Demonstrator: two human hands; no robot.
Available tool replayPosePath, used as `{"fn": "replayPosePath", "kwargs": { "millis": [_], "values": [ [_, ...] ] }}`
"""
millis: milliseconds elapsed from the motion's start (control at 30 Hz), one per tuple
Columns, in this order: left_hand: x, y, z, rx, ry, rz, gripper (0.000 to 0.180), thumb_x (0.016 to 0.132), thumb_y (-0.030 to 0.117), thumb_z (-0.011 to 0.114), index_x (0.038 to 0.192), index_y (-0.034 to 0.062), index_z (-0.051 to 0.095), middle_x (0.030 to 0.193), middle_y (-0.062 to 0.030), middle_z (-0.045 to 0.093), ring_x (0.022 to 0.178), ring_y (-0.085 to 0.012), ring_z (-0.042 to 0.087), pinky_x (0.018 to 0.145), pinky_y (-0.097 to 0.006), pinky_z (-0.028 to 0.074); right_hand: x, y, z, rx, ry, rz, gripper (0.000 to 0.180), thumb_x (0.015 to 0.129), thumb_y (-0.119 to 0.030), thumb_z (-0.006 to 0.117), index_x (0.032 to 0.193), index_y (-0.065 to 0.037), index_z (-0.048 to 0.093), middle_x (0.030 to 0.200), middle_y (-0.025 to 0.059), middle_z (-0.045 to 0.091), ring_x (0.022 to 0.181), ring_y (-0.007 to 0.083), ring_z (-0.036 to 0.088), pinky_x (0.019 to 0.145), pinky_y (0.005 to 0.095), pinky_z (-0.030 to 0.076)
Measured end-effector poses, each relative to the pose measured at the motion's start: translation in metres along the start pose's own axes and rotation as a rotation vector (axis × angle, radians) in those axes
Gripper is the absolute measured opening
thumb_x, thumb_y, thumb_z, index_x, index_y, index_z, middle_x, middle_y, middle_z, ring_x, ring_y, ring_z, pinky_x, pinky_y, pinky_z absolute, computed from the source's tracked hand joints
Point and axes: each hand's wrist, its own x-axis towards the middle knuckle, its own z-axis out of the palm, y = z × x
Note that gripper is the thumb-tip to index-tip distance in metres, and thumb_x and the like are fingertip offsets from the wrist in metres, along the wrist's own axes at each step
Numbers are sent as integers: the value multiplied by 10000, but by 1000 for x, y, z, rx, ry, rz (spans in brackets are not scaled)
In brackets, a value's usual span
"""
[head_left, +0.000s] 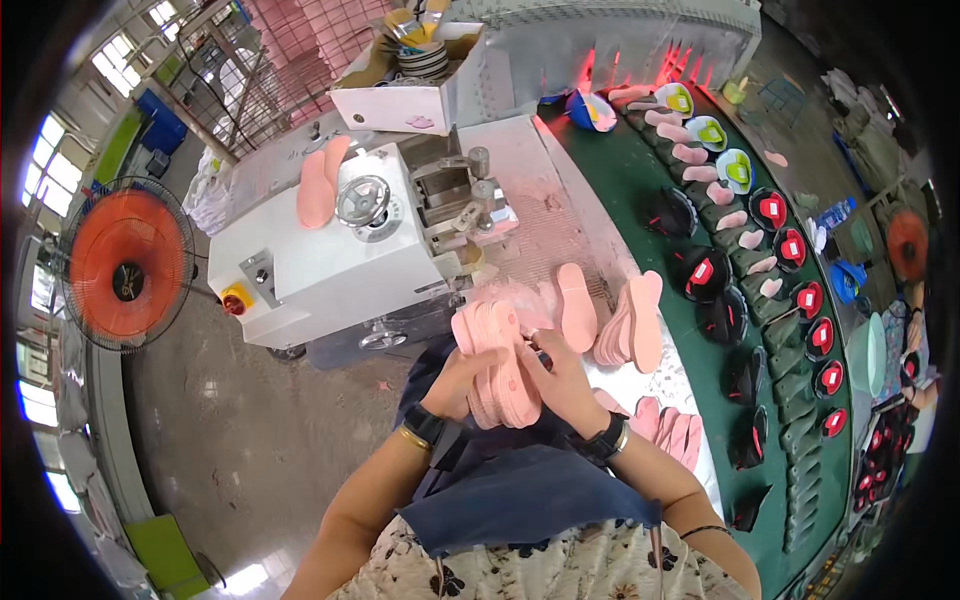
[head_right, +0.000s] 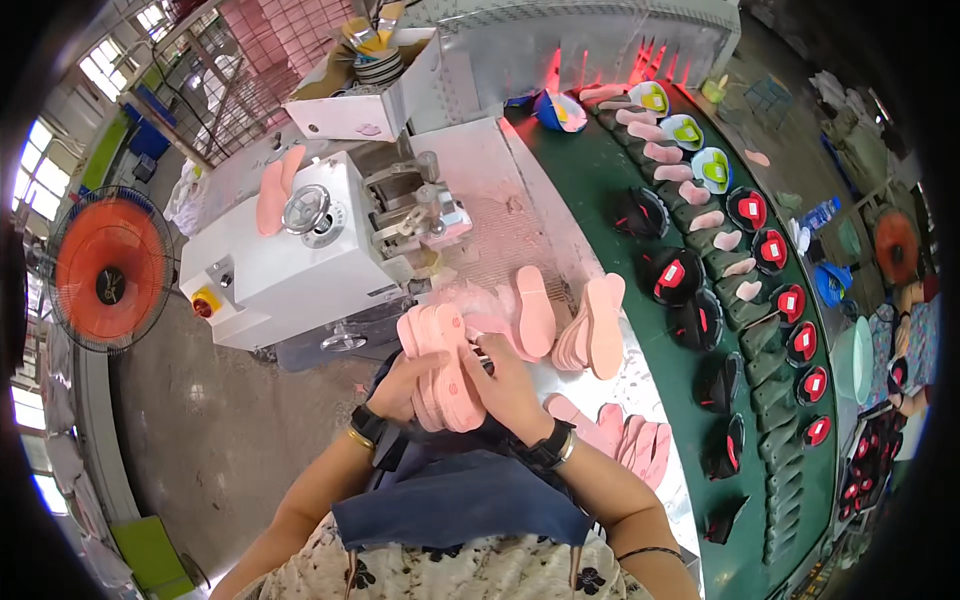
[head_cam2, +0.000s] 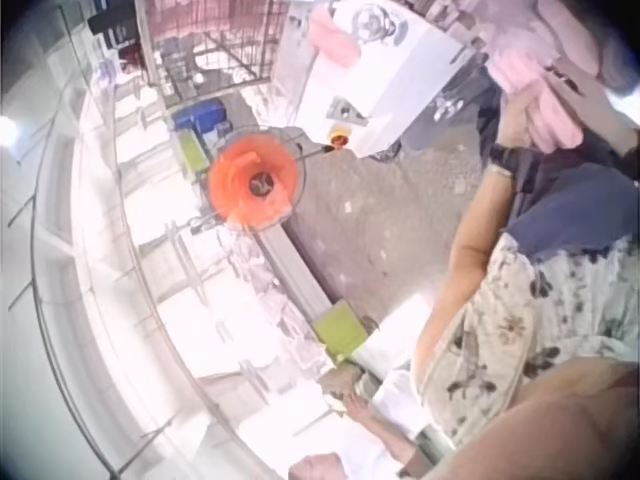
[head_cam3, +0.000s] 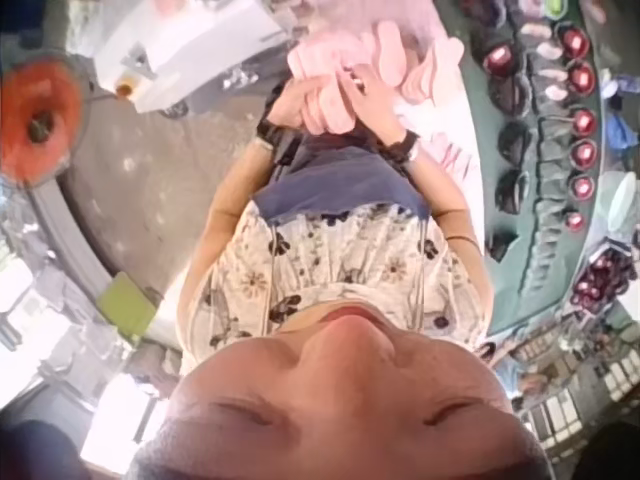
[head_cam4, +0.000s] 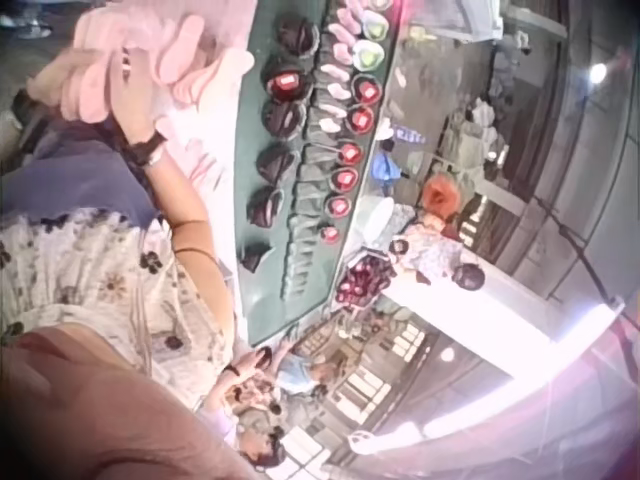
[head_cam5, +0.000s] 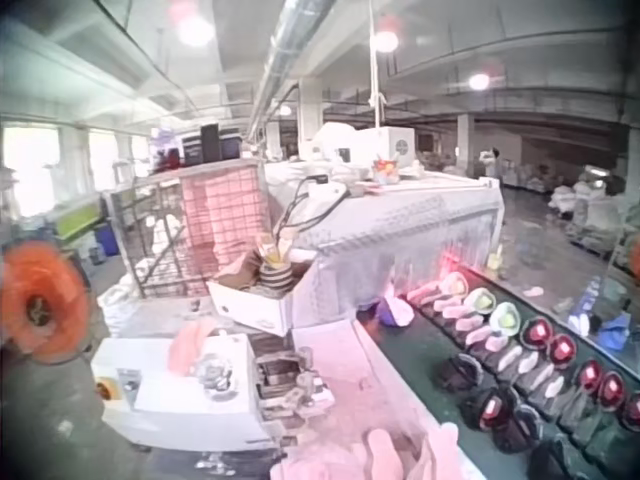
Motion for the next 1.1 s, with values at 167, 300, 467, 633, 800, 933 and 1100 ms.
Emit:
{"fn": "replayPosePath", "kwargs": {
  "millis": [167,300,467,633,800,933,1100],
  "values": [
    [5,0,-4,41,75,-10,390,907,86,594,1266,-28,493,1157,-119,620,1028,-205,630,882,-349,530,10,-4,-4,45,44,88,239,901,-175,645,1056,3,608,935,94,603,766,135,583,676,265,465],
    [2,-4,-20,8,139,-148,372,917,120,591,1244,-36,507,1150,-123,625,1044,-218,623,908,-362,514,50,22,-13,183,-40,207,357,859,-181,682,1130,25,575,794,107,649,679,195,609,642,285,482],
    [-16,-13,-45,-115,4,-277,359,931,140,582,1252,-7,517,1169,-115,619,1074,-226,608,953,-370,487,153,52,-7,39,97,215,547,797,-213,727,1220,66,523,899,186,692,788,245,684,679,328,524],
    [-34,-13,-42,-94,14,-296,391,928,130,567,1288,-3,492,1229,-132,593,1117,-252,591,986,-399,472,196,60,3,163,35,295,594,831,-210,703,1286,71,444,899,163,664,787,243,669,664,333,527],
    [-35,-15,-54,-121,28,-290,383,927,164,565,1270,2,512,1202,-136,607,1110,-252,593,957,-393,486,178,13,-34,-437,163,-76,429,827,-164,641,1181,53,534,963,215,626,875,328,638,749,419,505],
    [-51,-8,-58,418,3,-208,462,918,244,574,1308,17,476,1216,-115,595,1088,-234,584,933,-365,479,190,40,-25,-631,150,-208,274,794,-184,629,997,0,615,962,203,625,854,351,627,742,463,492],
    [-44,-11,-97,278,221,-436,503,883,335,564,1283,40,486,1153,-95,608,1033,-224,596,895,-365,485,237,61,27,-407,188,24,180,780,-203,597,787,-50,692,783,158,669,824,329,666,716,438,514]
  ]
}}
